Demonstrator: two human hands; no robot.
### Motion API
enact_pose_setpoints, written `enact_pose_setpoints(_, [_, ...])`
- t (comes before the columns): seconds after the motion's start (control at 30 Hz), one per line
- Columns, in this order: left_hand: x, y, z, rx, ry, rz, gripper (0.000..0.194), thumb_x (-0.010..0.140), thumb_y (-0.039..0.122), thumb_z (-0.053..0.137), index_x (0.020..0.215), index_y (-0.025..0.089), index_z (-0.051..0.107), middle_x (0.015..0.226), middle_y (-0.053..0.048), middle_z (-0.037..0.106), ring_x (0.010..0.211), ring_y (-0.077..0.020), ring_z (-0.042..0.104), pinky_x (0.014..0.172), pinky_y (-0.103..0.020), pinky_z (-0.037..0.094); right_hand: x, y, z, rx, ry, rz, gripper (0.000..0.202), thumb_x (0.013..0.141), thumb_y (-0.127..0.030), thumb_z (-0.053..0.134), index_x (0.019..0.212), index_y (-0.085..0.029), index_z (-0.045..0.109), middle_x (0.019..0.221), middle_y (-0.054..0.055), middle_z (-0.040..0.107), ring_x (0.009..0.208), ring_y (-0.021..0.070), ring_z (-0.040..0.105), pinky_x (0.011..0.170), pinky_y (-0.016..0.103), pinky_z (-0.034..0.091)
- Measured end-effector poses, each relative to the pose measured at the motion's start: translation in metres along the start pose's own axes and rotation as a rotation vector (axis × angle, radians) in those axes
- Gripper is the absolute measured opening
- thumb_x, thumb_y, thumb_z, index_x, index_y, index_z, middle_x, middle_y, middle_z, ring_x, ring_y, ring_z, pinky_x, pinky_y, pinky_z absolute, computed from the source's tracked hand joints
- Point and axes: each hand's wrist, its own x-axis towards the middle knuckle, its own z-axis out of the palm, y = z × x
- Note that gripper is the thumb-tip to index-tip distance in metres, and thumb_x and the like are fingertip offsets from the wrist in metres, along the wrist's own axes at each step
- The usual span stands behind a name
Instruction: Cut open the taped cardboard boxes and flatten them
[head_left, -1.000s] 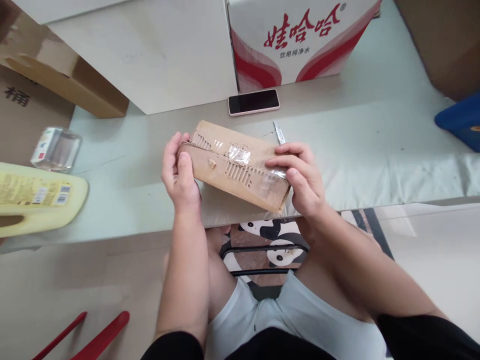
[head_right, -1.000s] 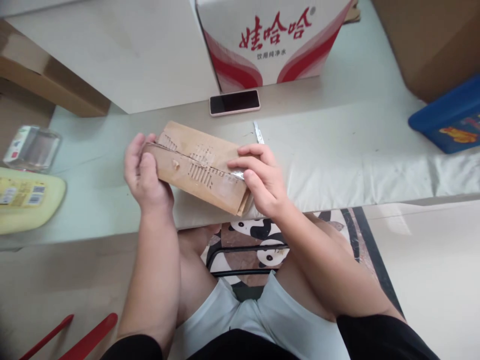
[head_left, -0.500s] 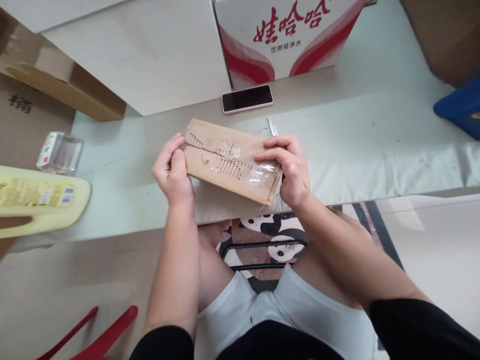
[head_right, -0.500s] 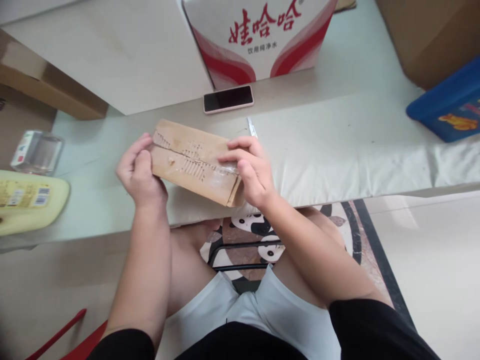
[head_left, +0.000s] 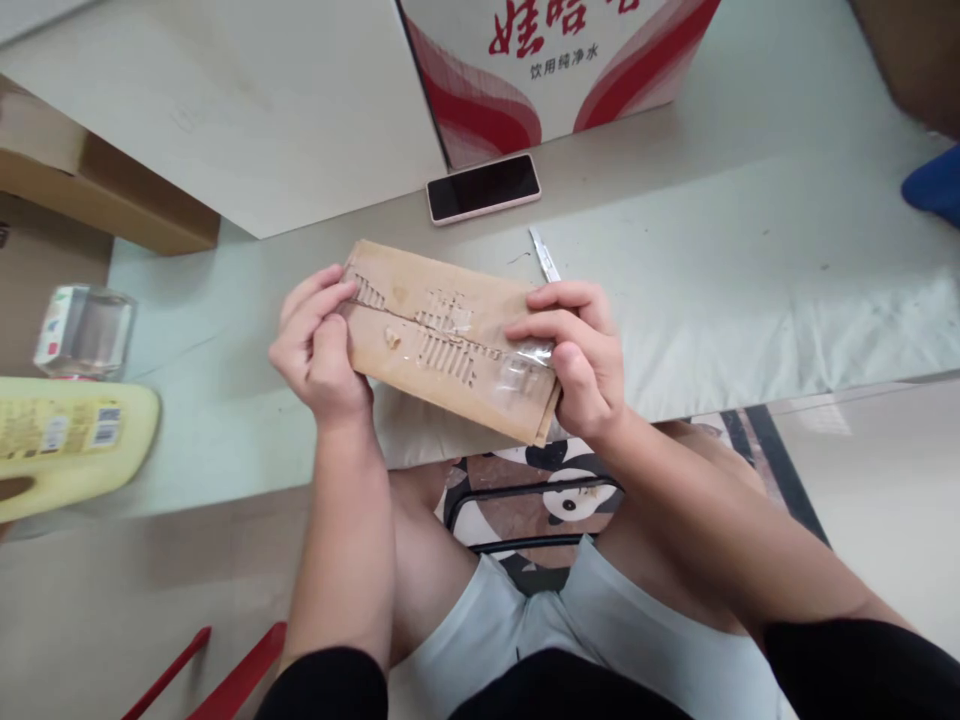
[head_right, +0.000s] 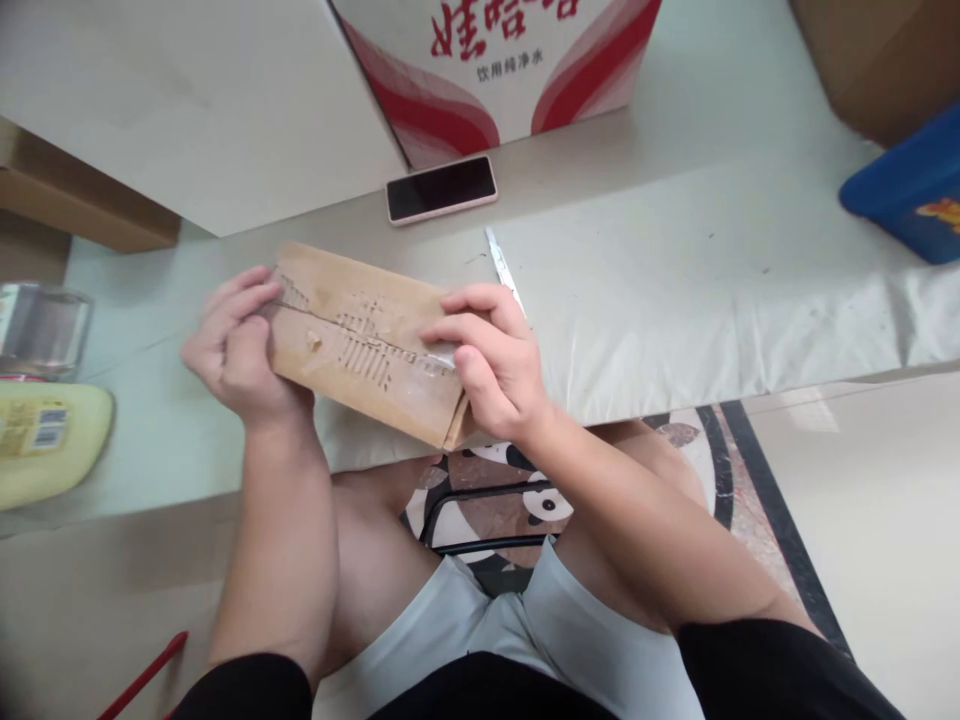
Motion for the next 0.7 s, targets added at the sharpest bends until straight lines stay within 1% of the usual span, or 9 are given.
enact_pose_setpoints(0.17, [-0.002, 0.001, -0.002, -0.031, -0.007, -0.014, 0.041, 0.075, 0.001, 0.053, 0.092, 0.021, 0.084, 0.106, -0.004, 0.081, 0.105, -0.0210, 0.073, 0.101, -0.042, 0.055, 0.000, 0.004, -0.006, -0.132, -0.083, 0.015, 0.061, 0.101, -0.062, 0.024, 0.104, -0.024, 0.071, 0.115, 0.011, 0.058, 0.115, 0.0300, 0.060, 0.108, 0.052, 0.049])
enact_pose_setpoints(0.23, [-0.002, 0.003, -0.002, -0.055, -0.003, -0.047, 0.040, 0.073, 0.002, 0.053, 0.088, 0.022, 0.085, 0.103, -0.003, 0.081, 0.102, -0.0211, 0.074, 0.099, -0.041, 0.056, 0.000, 0.012, -0.007, -0.158, -0.079, 0.040, 0.067, 0.098, -0.069, 0.019, 0.117, -0.027, 0.067, 0.124, 0.011, 0.056, 0.126, 0.0325, 0.056, 0.111, 0.055, 0.047])
enact_pose_setpoints(0.3, [0.000, 0.003, -0.005, -0.075, 0.021, -0.114, 0.039, 0.069, 0.005, 0.053, 0.084, 0.022, 0.084, 0.101, -0.003, 0.081, 0.101, -0.0212, 0.075, 0.099, -0.042, 0.056, -0.002, 0.022, -0.005, -0.115, -0.032, 0.120, 0.066, 0.098, -0.070, 0.017, 0.134, -0.030, 0.057, 0.135, 0.010, 0.054, 0.132, 0.0330, 0.054, 0.110, 0.056, 0.048])
enact_pose_setpoints(0.37, [0.005, 0.002, -0.010, -0.111, 0.122, -0.229, 0.034, 0.066, 0.009, 0.052, 0.078, 0.019, 0.083, 0.096, -0.004, 0.081, 0.102, -0.0218, 0.074, 0.104, -0.043, 0.054, -0.003, 0.031, -0.002, -0.020, 0.020, 0.240, 0.059, 0.099, -0.066, 0.025, 0.142, -0.032, 0.049, 0.142, 0.010, 0.053, 0.130, 0.0313, 0.057, 0.106, 0.055, 0.051])
enact_pose_setpoints(0.43, [0.010, -0.002, -0.017, -0.178, 0.297, -0.363, 0.029, 0.062, 0.012, 0.051, 0.071, 0.017, 0.078, 0.091, -0.006, 0.079, 0.105, -0.0226, 0.072, 0.110, -0.044, 0.051, -0.005, 0.036, 0.002, 0.063, 0.022, 0.382, 0.055, 0.100, -0.063, 0.033, 0.139, -0.030, 0.051, 0.140, 0.010, 0.058, 0.125, 0.0296, 0.061, 0.105, 0.054, 0.053])
enact_pose_setpoints(0.5, [0.013, -0.008, -0.023, -0.277, 0.424, -0.500, 0.023, 0.061, 0.017, 0.053, 0.071, 0.016, 0.074, 0.093, -0.007, 0.077, 0.109, -0.0240, 0.070, 0.113, -0.043, 0.049, -0.004, 0.034, 0.006, 0.109, -0.116, 0.502, 0.055, 0.100, -0.065, 0.034, 0.129, -0.026, 0.061, 0.133, 0.010, 0.066, 0.124, 0.0292, 0.063, 0.110, 0.055, 0.050])
enact_pose_setpoints(0.57, [0.014, -0.012, -0.026, -0.382, 0.441, -0.641, 0.018, 0.066, 0.025, 0.058, 0.076, 0.018, 0.071, 0.098, -0.006, 0.075, 0.113, -0.0262, 0.068, 0.111, -0.043, 0.051, -0.003, 0.027, 0.011, 0.138, -0.324, 0.498, 0.061, 0.100, -0.068, 0.031, 0.123, -0.024, 0.067, 0.139, 0.011, 0.066, 0.134, 0.0295, 0.059, 0.120, 0.056, 0.042])
enact_pose_setpoints(0.63, [0.011, -0.014, -0.026, -0.431, 0.389, -0.766, 0.021, 0.070, 0.035, 0.062, 0.082, 0.020, 0.069, 0.104, -0.007, 0.074, 0.117, -0.0279, 0.067, 0.106, -0.042, 0.055, -0.001, 0.019, 0.017, 0.156, -0.459, 0.391, 0.064, 0.100, -0.070, 0.033, 0.130, -0.024, 0.067, 0.156, 0.010, 0.054, 0.150, 0.0294, 0.044, 0.127, 0.054, 0.032])
enact_pose_setpoints(0.7, [0.005, -0.014, -0.023, -0.428, 0.287, -0.879, 0.027, 0.070, 0.041, 0.066, 0.088, 0.022, 0.069, 0.110, -0.007, 0.074, 0.121, -0.0273, 0.065, 0.101, -0.039, 0.057, 0.000, 0.011, 0.022, 0.157, -0.481, 0.285, 0.064, 0.100, -0.069, 0.038, 0.142, -0.026, 0.060, 0.166, 0.008, 0.041, 0.161, 0.0284, 0.026, 0.130, 0.054, 0.028])
